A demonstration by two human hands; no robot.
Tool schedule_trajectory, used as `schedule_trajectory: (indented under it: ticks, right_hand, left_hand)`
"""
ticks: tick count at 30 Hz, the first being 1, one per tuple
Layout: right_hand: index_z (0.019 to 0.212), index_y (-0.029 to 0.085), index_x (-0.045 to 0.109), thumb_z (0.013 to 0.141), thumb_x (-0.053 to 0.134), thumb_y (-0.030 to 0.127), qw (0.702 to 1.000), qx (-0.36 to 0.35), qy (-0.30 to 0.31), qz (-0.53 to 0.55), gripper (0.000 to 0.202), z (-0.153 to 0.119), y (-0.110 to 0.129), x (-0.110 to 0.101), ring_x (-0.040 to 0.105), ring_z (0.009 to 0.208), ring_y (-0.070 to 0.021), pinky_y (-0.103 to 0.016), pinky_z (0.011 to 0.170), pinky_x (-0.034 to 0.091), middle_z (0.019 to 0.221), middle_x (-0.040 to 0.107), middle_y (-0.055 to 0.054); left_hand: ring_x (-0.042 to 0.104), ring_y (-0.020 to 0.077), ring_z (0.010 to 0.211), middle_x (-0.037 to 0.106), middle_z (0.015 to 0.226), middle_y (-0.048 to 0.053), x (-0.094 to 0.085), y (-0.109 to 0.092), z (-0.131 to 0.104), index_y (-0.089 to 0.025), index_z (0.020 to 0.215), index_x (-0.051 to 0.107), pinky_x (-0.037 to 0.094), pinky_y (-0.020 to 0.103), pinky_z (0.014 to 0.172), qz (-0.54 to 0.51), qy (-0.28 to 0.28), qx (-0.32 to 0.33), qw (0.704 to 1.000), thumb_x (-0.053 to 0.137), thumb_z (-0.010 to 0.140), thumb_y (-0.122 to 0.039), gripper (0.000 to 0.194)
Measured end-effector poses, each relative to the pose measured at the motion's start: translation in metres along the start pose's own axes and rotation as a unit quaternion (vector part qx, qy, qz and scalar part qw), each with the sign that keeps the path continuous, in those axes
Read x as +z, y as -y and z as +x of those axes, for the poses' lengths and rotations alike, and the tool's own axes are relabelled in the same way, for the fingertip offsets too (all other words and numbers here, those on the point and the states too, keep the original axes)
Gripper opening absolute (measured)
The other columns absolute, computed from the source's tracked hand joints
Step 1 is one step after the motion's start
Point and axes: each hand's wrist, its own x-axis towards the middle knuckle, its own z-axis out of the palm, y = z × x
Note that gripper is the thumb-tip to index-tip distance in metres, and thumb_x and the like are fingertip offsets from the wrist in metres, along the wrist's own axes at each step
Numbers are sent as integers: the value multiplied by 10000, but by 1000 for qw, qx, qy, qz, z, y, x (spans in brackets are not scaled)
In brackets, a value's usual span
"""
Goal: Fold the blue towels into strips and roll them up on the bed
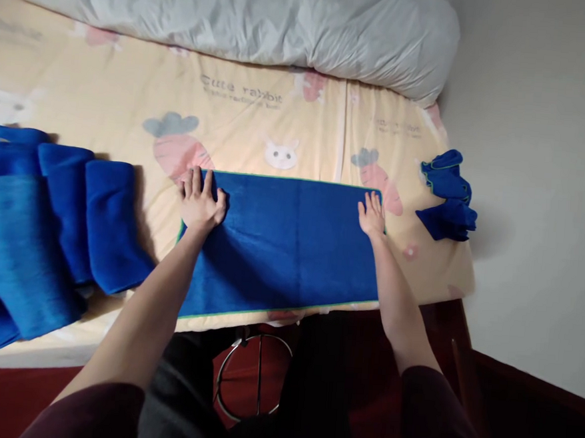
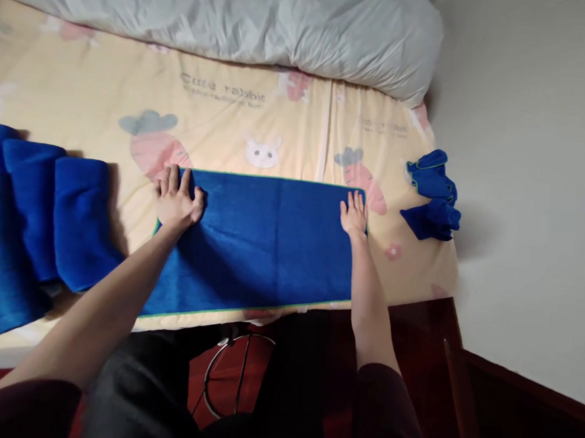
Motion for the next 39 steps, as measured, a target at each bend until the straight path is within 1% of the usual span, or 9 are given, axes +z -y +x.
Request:
schedule_trajectory:
  ticks: [4,9,14,18,24,27,31,34,39]
  right_hand:
    - [1690,139,267,1128,242,422,999,14,-26,-42,630,5,-29,7,140,1654,-245,-530,1345,125,1775,185,-111]
    - [1690,126,256,1126,196,425,998,-5,-44,-33,641,8,-24,10,94,1661,-260,-605,1330,60,1778,162,-124]
    - [1698,112,226,1114,239,434,993,-110,-33,-16,666,-46,-8,4,113,1660,-272,-594,1337,73,1772,176,-141]
    - [1708,137,203,1112,263,440,984,-177,3,5,671,-95,-17,9,173,1651,-235,-524,1349,145,1765,218,-111]
    - [1705,106,189,1110,269,443,991,-133,-5,-11,688,-87,-32,15,133,1658,-232,-512,1354,128,1774,174,-115]
    - [1690,65,226,1110,251,451,994,-105,-7,-20,697,-98,-34,13,134,1658,-254,-514,1353,113,1771,168,-141]
    - [1690,77,241,1109,218,459,995,-99,-20,-22,695,-159,-53,13,145,1656,-246,-505,1353,115,1768,186,-127]
    - [1688,90,260,1097,239,452,996,-81,-26,-18,694,-211,-80,12,166,1652,-228,-490,1355,113,1759,227,-110]
    - [1593,86,469,1040,334,414,997,28,-64,27,656,-271,-106,-1,235,1631,-318,-602,1328,139,1701,365,-151]
  left_hand:
    - [152,338,1622,204,1768,103,2,3,0,-108,1634,372,58,543,1332,-10,7,4,1000,403,1042,-427,674]
    - [150,317,1629,201,1767,116,1,2,2,-114,1640,369,66,529,1334,7,15,-6,1000,402,1047,-416,666]
    - [161,291,1624,214,1761,131,0,0,1,-97,1632,364,81,550,1324,17,19,-5,1000,431,1057,-376,643]
    - [166,284,1622,224,1759,126,2,6,2,-105,1630,367,91,541,1321,29,12,9,999,469,1066,-364,629]
    - [168,294,1631,236,1748,166,-1,4,3,-57,1624,367,99,547,1325,42,25,5,999,406,1072,-364,632]
    - [148,303,1644,243,1745,166,-14,-6,-43,-79,1612,420,91,542,1335,43,37,43,997,347,1065,-363,621]
    - [143,281,1650,230,1751,142,-41,-7,-166,-112,1638,394,127,521,1342,63,109,130,983,313,1068,-391,640]
    - [128,285,1653,187,1763,118,-61,5,-248,-134,1652,377,149,533,1338,99,117,119,981,299,1069,-380,637]
    - [231,327,1626,258,1729,193,-95,31,-299,-76,1633,393,214,560,1315,164,147,41,975,360,1049,-375,657]
